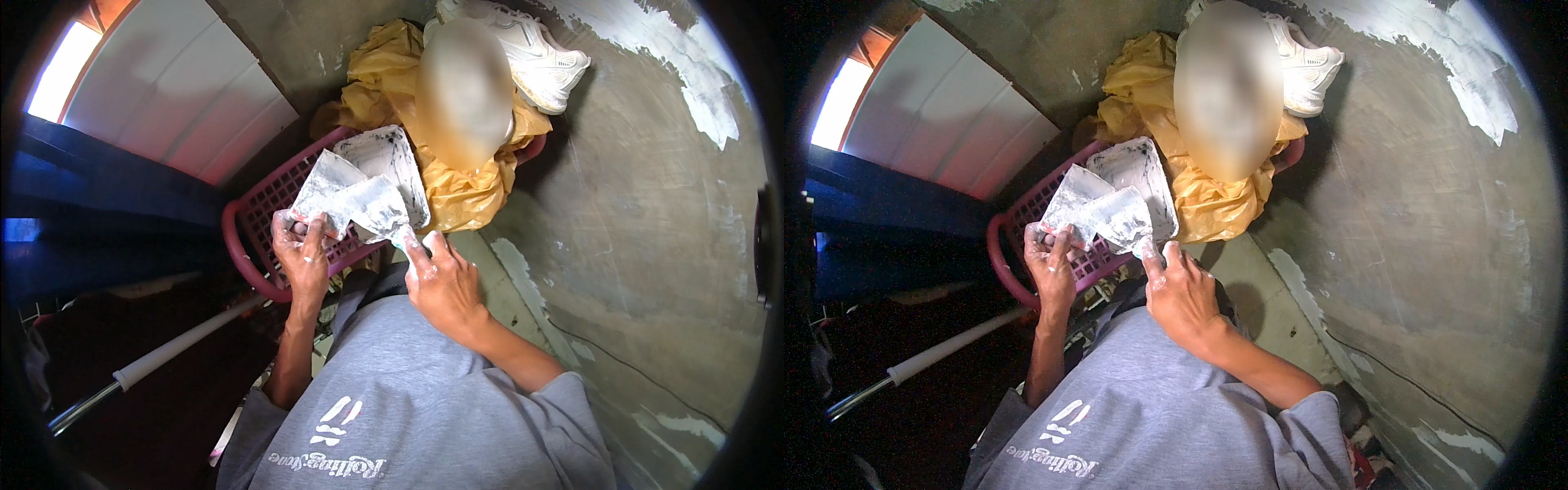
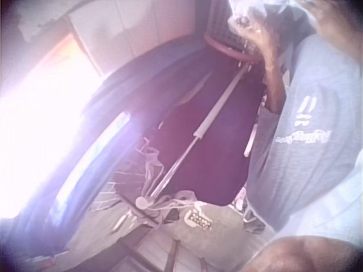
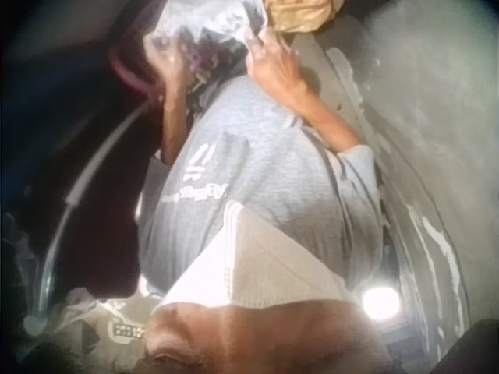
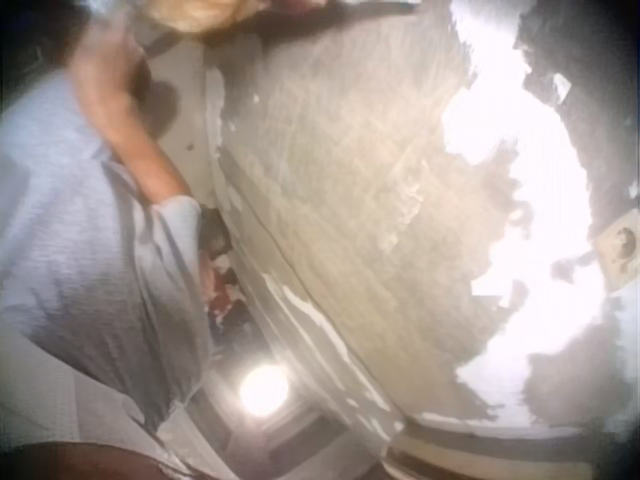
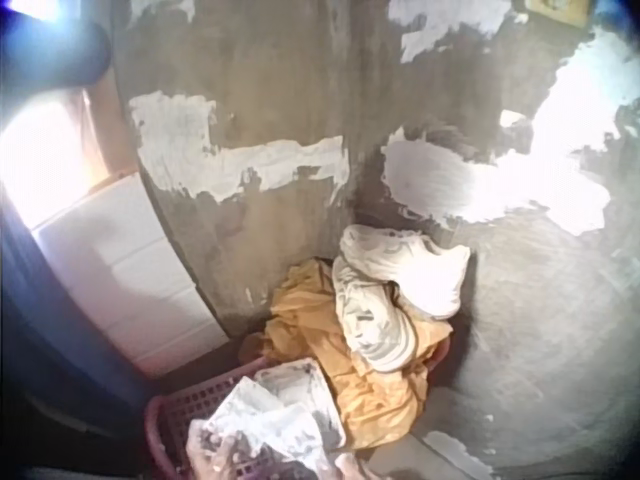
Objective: The person applies white plaster to a concrete wall using a putty knife and a plastic container.
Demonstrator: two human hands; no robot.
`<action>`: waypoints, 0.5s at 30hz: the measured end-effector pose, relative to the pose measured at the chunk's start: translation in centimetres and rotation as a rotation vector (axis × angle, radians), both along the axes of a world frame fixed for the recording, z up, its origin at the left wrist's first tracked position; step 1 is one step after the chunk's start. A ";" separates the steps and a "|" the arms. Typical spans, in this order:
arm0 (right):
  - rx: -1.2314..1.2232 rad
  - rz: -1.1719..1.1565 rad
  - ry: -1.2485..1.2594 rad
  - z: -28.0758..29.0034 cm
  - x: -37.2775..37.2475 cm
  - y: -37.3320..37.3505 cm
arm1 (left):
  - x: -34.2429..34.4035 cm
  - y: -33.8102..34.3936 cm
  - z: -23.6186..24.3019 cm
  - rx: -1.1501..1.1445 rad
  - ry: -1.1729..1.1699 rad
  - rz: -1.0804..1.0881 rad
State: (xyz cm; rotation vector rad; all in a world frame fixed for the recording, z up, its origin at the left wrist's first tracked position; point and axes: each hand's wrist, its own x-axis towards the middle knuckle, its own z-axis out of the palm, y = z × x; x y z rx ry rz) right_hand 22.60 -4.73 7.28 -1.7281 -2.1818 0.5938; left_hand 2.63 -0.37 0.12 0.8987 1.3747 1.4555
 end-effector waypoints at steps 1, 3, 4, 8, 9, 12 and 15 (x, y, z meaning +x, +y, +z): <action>0.016 0.004 -0.012 -0.3 -0.2 0.1 | 0.0 -0.1 0.2 -0.014 -0.023 -0.006; 0.031 0.007 -0.012 -0.5 -0.2 0.5 | 0.2 -0.4 0.8 -0.042 -0.069 -0.015; 0.030 0.008 0.000 -0.5 -0.1 0.8 | 0.2 -0.6 0.5 -0.045 -0.096 -0.016; 0.003 0.030 -0.005 -0.2 0.8 0.1 | 0.5 -0.7 0.5 -0.067 -0.138 0.022; 0.000 0.038 -0.019 0.0 0.9 -0.3 | 0.7 -0.6 0.7 -0.074 -0.133 0.043; -0.005 0.023 -0.025 -0.2 1.0 -0.4 | 0.7 -0.7 0.7 -0.068 -0.137 -0.034; 0.020 0.007 0.016 -0.2 0.8 0.9 | 0.8 -1.1 0.6 -0.089 -0.167 -0.076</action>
